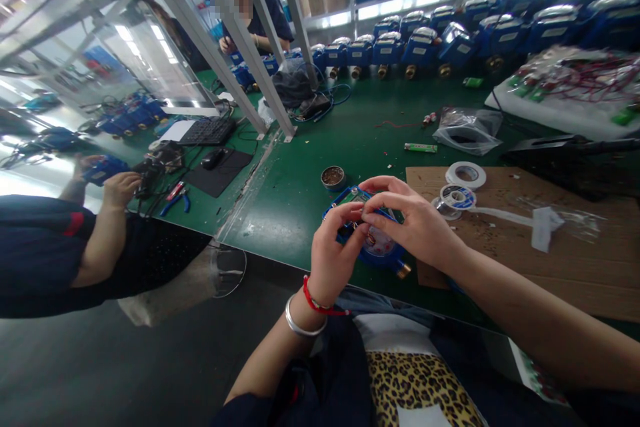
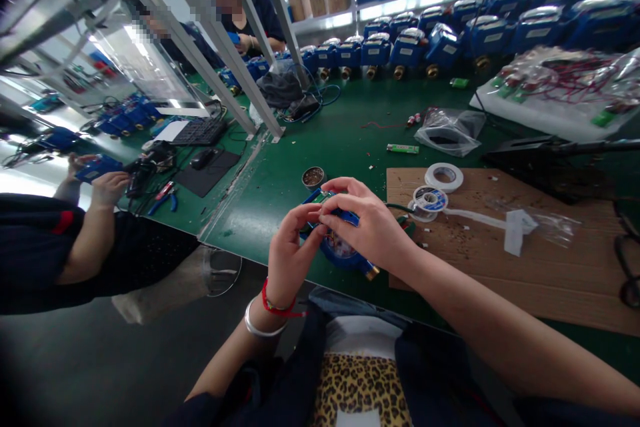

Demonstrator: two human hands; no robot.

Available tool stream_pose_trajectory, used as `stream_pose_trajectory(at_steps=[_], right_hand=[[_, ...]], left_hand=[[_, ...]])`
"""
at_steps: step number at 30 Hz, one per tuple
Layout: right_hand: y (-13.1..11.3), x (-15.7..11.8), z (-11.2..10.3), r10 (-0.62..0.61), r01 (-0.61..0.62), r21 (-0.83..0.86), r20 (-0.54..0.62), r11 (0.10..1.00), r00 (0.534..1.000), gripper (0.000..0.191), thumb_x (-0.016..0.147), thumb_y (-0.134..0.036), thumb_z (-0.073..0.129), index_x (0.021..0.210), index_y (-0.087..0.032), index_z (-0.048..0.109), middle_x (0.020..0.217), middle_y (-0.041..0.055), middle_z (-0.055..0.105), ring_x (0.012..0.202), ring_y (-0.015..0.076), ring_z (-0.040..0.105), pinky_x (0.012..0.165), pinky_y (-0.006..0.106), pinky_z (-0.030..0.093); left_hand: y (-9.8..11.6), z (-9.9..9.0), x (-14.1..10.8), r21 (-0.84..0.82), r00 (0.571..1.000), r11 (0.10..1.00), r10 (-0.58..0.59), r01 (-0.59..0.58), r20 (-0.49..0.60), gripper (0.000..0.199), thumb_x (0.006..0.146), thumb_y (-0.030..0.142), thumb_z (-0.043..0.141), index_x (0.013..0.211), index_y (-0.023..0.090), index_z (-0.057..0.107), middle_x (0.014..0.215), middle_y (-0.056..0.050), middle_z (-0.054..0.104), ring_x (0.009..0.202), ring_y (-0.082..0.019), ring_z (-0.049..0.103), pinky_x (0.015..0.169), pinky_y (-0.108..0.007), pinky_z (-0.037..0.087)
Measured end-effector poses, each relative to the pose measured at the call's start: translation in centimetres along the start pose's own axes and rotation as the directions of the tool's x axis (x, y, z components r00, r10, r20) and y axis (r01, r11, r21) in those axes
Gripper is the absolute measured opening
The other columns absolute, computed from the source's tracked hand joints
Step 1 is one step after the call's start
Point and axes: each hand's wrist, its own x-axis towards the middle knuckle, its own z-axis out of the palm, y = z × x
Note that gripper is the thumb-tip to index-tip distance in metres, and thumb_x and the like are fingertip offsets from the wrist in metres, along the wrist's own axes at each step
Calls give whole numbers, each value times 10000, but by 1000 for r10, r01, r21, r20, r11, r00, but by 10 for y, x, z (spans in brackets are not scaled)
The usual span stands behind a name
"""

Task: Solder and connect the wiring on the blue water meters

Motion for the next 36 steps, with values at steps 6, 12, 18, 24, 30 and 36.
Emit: stream_pose_trajectory(at_steps=[6, 12, 18, 24, 30, 36], right_hand=[[8, -1, 2, 62, -60, 103, -14, 993, 998, 60, 868, -271, 616, 831, -235, 647, 1253, 55, 585, 1206, 224, 534, 1060, 454, 398], [9, -2, 1, 63, -62, 150, -2, 987, 998, 78, 876, -293, 607, 865, -234, 656, 1250, 53, 603, 1191, 209, 555, 1065, 432, 408], [15, -22, -1, 69, -69, -57, 4, 996, 998, 169, 886, -236, 577, 1041, -241, 644, 1081, 54, 700, 1058, 218, 632, 987, 436, 467], [25, -31, 12, -76, 74, -127, -16, 989, 997, 70, 877, -248, 612, 928, -244, 660, 1000, 30, 723, 1002, 213, 648, 1062, 492, 389], [20, -25, 21, -24, 17, -118, -61, 993, 998, 69, 881, -225, 599, 909, -248, 658, 971, 21, 729, 964, 207, 661, 1063, 493, 387], [22, -25, 29, -69, 49, -159, -121, 986, 990, 113, 881, -181, 594, 953, -237, 661, 954, 18, 729, 910, 185, 675, 1078, 490, 378]], left_hand=[[-4, -2, 4, 84, 998, 995, 58, -58, 4, 112, 909, 200, 570, 947, 216, 675, 944, -44, 677, 943, -185, 599, 885, -344, 466], [-1, -3, 4, 32, 1000, 999, -10, 10, -3, 86, 887, 270, 606, 867, 198, 650, 926, -56, 660, 944, -195, 595, 888, -340, 468], [-4, 0, -1, -192, 991, 976, -120, 107, -58, 94, 913, 264, 555, 895, 192, 614, 975, -58, 663, 959, -177, 611, 888, -325, 484], [-4, 1, -2, -159, 991, 982, -113, 101, -68, 113, 912, 275, 567, 899, 191, 642, 934, -49, 656, 922, -167, 597, 891, -322, 471], [-7, -3, -3, -138, 985, 978, -167, 158, -53, 102, 880, 280, 620, 927, 207, 674, 939, -43, 669, 940, -176, 600, 850, -301, 474], [-8, -3, -4, -176, 979, 968, -192, 177, -71, 117, 883, 287, 616, 937, 201, 674, 934, -41, 659, 922, -173, 589, 837, -292, 466]])
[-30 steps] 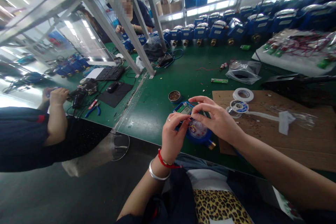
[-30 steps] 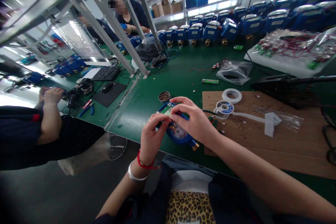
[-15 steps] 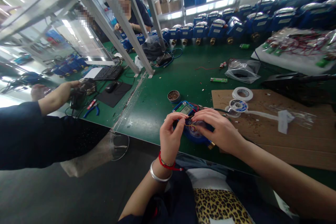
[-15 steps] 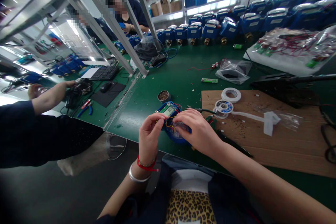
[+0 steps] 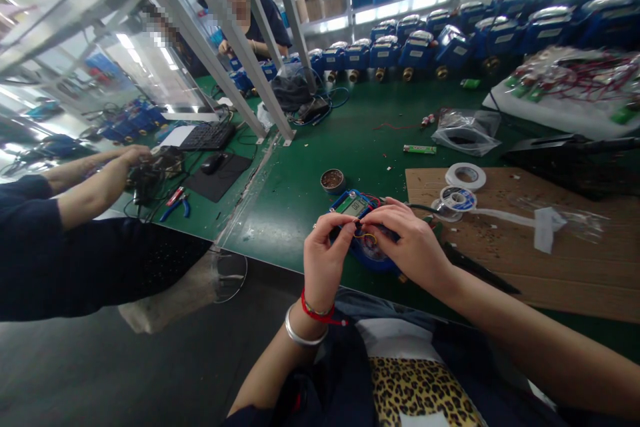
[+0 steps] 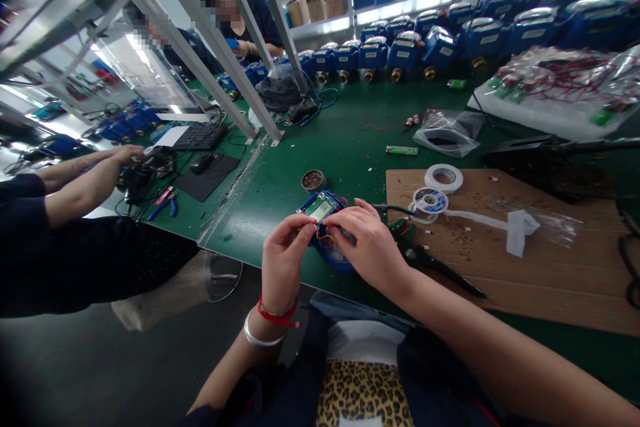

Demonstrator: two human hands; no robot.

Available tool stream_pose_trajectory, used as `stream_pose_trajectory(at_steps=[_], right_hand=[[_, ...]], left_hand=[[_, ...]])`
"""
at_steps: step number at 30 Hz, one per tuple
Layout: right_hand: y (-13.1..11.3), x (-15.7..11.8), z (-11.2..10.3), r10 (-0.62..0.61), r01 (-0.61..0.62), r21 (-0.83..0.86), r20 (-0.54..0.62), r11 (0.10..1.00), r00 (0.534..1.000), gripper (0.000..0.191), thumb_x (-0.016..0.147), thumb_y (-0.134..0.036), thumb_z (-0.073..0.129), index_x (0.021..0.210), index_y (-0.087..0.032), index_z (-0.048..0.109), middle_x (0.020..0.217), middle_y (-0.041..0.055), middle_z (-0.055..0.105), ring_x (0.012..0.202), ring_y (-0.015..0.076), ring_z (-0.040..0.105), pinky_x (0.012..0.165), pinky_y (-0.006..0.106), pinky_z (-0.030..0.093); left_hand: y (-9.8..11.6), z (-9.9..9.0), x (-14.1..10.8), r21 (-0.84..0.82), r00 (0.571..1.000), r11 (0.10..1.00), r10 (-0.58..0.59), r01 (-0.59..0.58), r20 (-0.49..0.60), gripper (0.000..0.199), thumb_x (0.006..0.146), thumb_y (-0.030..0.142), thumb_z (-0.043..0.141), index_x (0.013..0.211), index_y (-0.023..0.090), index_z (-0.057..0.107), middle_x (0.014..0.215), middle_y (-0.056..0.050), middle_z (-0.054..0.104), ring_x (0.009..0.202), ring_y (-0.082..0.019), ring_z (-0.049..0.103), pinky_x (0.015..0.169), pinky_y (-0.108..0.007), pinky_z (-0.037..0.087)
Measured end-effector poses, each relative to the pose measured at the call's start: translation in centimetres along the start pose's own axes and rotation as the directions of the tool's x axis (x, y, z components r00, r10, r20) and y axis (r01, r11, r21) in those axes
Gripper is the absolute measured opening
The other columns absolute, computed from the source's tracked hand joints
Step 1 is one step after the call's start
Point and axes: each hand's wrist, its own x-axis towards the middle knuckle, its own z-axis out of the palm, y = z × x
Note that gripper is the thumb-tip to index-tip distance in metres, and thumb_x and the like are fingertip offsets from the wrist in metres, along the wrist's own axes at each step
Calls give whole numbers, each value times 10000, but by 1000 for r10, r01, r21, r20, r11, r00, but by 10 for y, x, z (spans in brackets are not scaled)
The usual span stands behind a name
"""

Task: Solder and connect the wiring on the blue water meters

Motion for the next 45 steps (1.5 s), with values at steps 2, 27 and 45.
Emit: stream_pose_trajectory(at_steps=[2, 27, 45], right_hand=[[1, 0, 1, -37, 36, -14, -38, 999, 999, 125, 876, -160, 597, 953, -229, 665, 943, 22, 725, 908, 182, 669, 1067, 487, 393], [-5, -1, -22, -40, 46, -88, 79, 995, 996, 310, 874, -109, 540, 1167, -207, 569, 1149, 58, 678, 1147, 200, 589, 1111, 447, 388], [135, 146, 81, 165, -91, -157, 566, 983, 808, 1064, 577, -345, 816, 1478, -67, 324, 1520, 211, 351, 1395, 318, 367, 1162, 409, 295]], left_hand=[[0, -1, -1, 6, 1000, 1000, -15, 15, -18, 112, 883, 290, 612, 919, 197, 663, 909, -36, 650, 885, -165, 584, 821, -285, 464], [4, -10, 0, 82, 997, 995, 47, -52, 64, 60, 895, 237, 600, 867, 205, 642, 922, -40, 644, 943, -189, 579, 906, -349, 448], [8, -4, -1, 70, 999, 996, -50, 51, -16, 121, 903, 273, 591, 870, 190, 673, 878, -37, 673, 875, -176, 600, 835, -301, 449]])
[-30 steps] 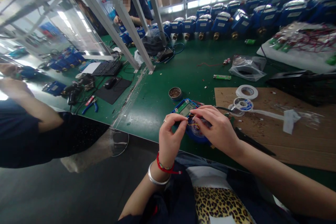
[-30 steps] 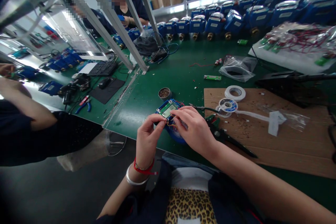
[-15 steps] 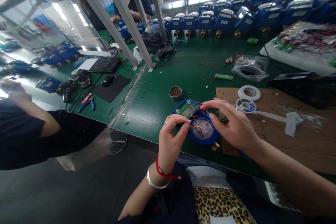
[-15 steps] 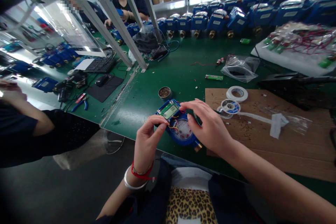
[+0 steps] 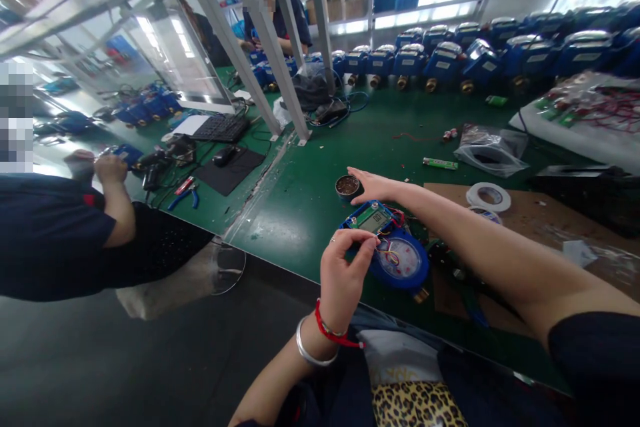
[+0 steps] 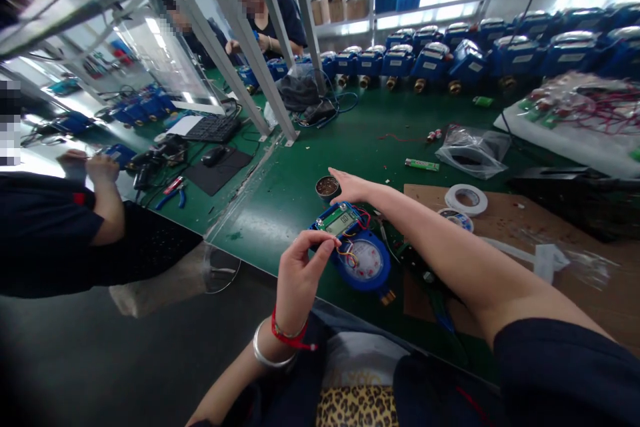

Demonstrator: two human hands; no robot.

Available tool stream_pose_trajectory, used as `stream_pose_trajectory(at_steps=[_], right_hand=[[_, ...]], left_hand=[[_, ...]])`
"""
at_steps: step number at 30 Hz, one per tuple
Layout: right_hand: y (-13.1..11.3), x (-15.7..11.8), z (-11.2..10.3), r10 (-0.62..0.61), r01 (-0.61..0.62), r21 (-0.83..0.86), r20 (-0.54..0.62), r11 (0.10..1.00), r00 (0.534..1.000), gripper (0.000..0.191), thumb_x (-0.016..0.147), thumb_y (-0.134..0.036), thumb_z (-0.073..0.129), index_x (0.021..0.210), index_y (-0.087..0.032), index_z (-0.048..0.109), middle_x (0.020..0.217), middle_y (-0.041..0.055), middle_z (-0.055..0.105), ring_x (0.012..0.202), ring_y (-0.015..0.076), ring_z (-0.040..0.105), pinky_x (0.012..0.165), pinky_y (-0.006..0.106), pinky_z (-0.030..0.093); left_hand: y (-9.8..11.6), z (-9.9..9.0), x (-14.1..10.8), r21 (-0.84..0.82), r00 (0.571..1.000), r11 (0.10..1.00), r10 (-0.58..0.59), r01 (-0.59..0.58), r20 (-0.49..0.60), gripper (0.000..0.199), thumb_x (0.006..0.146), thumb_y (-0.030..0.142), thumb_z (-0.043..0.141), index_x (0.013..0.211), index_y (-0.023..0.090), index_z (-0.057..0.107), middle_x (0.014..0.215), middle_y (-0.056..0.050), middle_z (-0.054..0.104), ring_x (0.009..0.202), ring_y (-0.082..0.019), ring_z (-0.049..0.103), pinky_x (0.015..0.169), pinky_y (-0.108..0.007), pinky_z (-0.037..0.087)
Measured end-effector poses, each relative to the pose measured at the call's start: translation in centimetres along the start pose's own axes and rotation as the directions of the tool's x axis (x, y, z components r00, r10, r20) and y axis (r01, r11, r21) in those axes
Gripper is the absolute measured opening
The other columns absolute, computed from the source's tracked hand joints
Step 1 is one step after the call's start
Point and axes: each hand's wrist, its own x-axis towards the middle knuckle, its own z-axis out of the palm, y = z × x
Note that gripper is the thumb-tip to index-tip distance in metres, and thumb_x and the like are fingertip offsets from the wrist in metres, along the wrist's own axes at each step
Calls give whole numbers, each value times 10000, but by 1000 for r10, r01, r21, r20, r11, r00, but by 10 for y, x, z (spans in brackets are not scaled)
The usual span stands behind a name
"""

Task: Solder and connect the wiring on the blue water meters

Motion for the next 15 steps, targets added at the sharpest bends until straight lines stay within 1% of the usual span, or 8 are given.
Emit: stream_pose_trajectory(at_steps=[3, 5, 8, 10, 13, 15], right_hand=[[-3, 5, 9, -32, 33, 37, -36, 999, 999, 1041, 634, -343, 787, 1493, -62, 269, 1487, 219, 403, 1355, 301, 431, 1144, 419, 316], [-5, 1, 5, -39, 44, 66, -79, 997, 996, 1014, 664, -355, 777, 1489, -66, 264, 1444, 217, 463, 1314, 293, 482, 1124, 438, 340], [-7, -15, -16, -29, 48, 110, -166, 993, 986, 969, 695, -375, 769, 1476, -77, 279, 1406, 215, 503, 1267, 279, 529, 1092, 447, 384], [-10, -33, -35, -27, 58, 135, -218, 989, 976, 918, 717, -395, 757, 1469, -129, 303, 1425, 186, 488, 1255, 264, 541, 1063, 439, 424], [-19, -70, -62, -55, 112, 174, -301, 978, 952, 872, 717, -417, 764, 1457, -238, 338, 1440, 114, 486, 1239, 262, 554, 1041, 460, 456], [-27, -99, -76, -62, 133, 179, -355, 975, 933, 886, 708, -426, 776, 1462, -278, 334, 1409, 88, 518, 1199, 273, 583, 1042, 486, 458]], left_hand=[[0, 0, 0, -32, 1000, 999, -18, 18, -10, 138, 894, 296, 608, 873, 184, 687, 881, -48, 679, 868, -182, 606, 824, -305, 457], [0, 0, 0, -40, 1000, 999, -22, 22, -17, 155, 894, 308, 608, 863, 183, 693, 883, -54, 685, 864, -185, 608, 820, -310, 459], [0, 0, 0, -36, 1000, 999, -23, 22, -19, 174, 907, 316, 585, 866, 182, 689, 894, -60, 688, 877, -191, 612, 828, -319, 462], [2, 2, -1, -18, 1000, 1000, -8, 8, -24, 158, 910, 294, 572, 869, 184, 678, 897, -57, 680, 890, -192, 609, 840, -323, 462], [6, 7, -2, 49, 999, 998, 34, -33, -35, 115, 892, 230, 574, 839, 188, 666, 883, -47, 651, 906, -192, 589, 855, -327, 450], [8, 10, -2, 86, 997, 995, 59, -55, -44, 110, 882, 206, 576, 815, 190, 662, 877, -45, 634, 923, -195, 574, 861, -330, 441]])
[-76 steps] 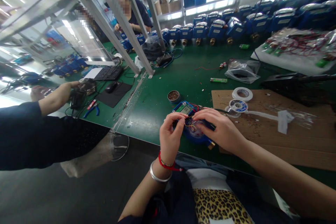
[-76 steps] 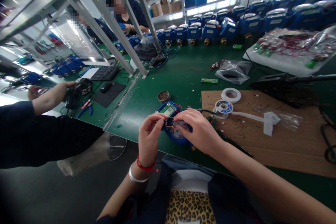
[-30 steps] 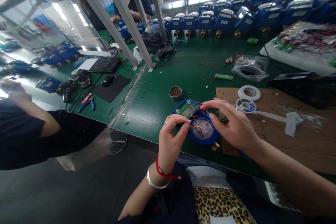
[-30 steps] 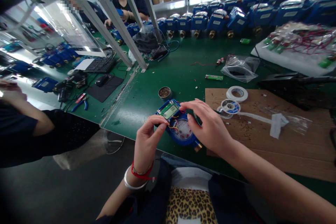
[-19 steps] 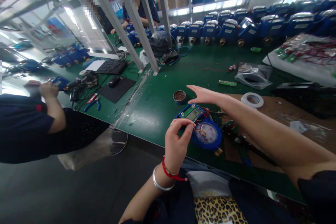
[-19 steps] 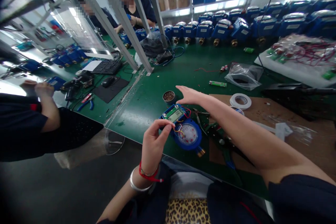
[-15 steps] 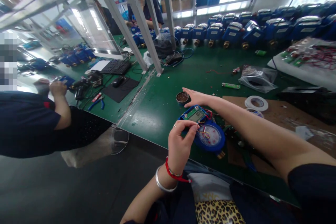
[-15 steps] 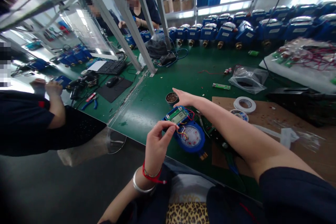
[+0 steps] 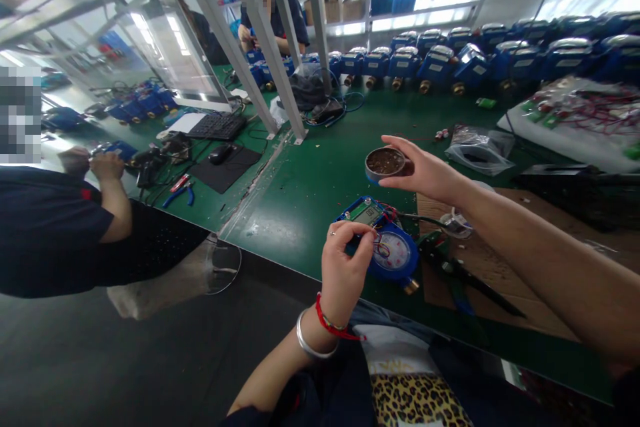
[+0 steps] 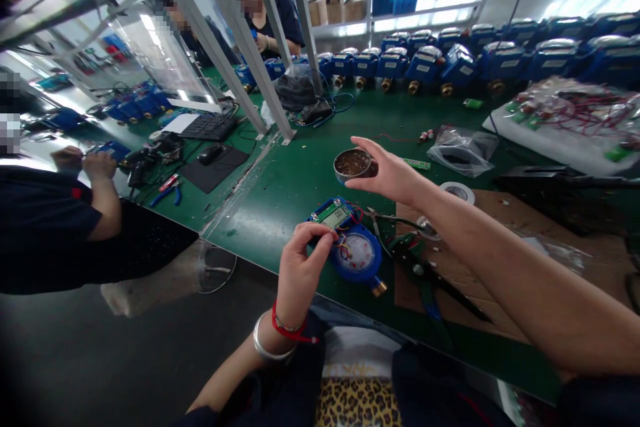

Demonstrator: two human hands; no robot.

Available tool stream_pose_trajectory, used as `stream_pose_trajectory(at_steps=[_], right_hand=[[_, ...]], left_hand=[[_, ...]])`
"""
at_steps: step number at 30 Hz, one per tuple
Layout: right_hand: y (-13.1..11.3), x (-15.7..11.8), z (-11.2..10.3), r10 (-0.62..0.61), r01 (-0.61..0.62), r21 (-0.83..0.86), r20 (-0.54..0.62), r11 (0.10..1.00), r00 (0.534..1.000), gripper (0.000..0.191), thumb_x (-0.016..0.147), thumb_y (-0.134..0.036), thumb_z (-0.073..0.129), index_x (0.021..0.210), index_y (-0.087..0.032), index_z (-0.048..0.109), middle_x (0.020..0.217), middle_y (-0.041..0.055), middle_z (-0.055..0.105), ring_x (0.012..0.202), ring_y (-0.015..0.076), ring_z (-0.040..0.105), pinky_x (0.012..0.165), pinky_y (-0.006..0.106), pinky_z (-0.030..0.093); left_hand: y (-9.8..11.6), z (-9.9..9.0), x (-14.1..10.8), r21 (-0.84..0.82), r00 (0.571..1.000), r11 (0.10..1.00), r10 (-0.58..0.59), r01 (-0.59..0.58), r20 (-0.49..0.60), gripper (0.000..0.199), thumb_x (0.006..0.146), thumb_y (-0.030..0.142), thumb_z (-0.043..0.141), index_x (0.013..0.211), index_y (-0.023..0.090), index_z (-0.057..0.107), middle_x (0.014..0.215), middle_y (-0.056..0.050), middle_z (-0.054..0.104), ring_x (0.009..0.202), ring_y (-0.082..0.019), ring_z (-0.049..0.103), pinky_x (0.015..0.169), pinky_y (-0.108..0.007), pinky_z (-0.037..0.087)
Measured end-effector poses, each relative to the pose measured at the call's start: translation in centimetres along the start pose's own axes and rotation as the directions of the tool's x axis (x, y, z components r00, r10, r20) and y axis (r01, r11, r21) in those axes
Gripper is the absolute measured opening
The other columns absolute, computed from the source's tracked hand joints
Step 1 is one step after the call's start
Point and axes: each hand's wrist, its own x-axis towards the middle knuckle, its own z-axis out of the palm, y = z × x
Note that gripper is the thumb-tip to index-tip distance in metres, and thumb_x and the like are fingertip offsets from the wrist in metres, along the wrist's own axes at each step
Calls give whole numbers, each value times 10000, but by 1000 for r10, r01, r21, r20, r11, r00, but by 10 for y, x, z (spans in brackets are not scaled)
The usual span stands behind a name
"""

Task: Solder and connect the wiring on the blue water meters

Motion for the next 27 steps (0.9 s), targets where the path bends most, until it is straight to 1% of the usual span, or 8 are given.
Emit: stream_pose_trajectory(at_steps=[2, 4, 9, 13, 17, 20, 23, 27], right_hand=[[-17, -23, -15, -3, 2, -25, -10, 1000, 1000, 926, 695, -435, 787, 1477, -298, 308, 1378, 80, 542, 1147, 281, 615, 1023, 496, 476], [-34, -45, -24, -18, 18, -88, 0, 996, 1000, 963, 684, -438, 795, 1489, -297, 286, 1361, 81, 554, 1118, 286, 629, 1003, 491, 495], [-67, -81, -26, -129, 129, -315, 20, 940, 991, 914, 692, -403, 787, 1464, -237, 327, 1336, 106, 579, 1180, 309, 590, 1000, 469, 495], [-75, -89, -21, -190, 206, -357, 78, 911, 979, 750, 718, -386, 754, 1373, -229, 424, 1328, 112, 580, 1194, 302, 577, 996, 466, 491], [-78, -89, -16, -235, 256, -357, 100, 898, 967, 661, 749, -352, 717, 1338, -218, 451, 1311, 110, 586, 1215, 292, 559, 1038, 484, 451], [-81, -88, -14, -254, 287, -358, 135, 889, 958, 656, 753, -322, 704, 1351, -225, 452, 1330, 105, 578, 1244, 293, 537, 1066, 503, 421], [-83, -88, -14, -282, 333, -374, 184, 866, 941, 660, 751, -298, 701, 1359, -223, 455, 1347, 109, 565, 1238, 292, 538, 1059, 491, 430], [-86, -90, -13, -309, 371, -433, 208, 822, 928, 666, 764, -283, 686, 1375, -199, 438, 1365, 125, 545, 1239, 292, 531, 1067, 480, 426]], left_hand=[[2, 2, 0, 15, 1000, 1000, 12, -11, -12, 117, 882, 201, 572, 807, 191, 661, 880, -47, 628, 941, -200, 567, 864, -334, 438], [2, 3, 1, 13, 1000, 1000, 13, -13, -12, 131, 895, 204, 555, 822, 192, 663, 893, -50, 633, 957, -202, 566, 872, -340, 439], [-2, 4, 0, 18, 999, 999, 48, -48, 3, 143, 913, 242, 560, 924, 200, 695, 950, -66, 657, 1003, -208, 571, 902, -361, 448], [-9, 6, -3, 6, 1000, 1000, 9, -9, -20, 215, 903, 302, 592, 1083, 206, 658, 953, -66, 663, 968, -199, 597, 886, -354, 466], [-10, 7, -3, -4, 1000, 1000, 12, -12, -29, 153, 899, 319, 592, 947, 191, 662, 952, -65, 666, 957, -193, 601, 865, -328, 465], [-5, 7, -1, 13, 999, 999, 37, -36, -26, 115, 889, 289, 592, 885, 187, 646, 918, -56, 655, 945, -192, 589, 860, -321, 457], [0, 7, 1, 1, 997, 997, 75, -75, -14, 79, 871, 240, 596, 821, 181, 610, 905, -50, 634, 931, -187, 578, 870, -319, 448], [3, 8, 3, 1, 994, 994, 107, -107, -23, 99, 851, 200, 604, 760, 177, 573, 909, -43, 604, 920, -177, 567, 869, -316, 434]])
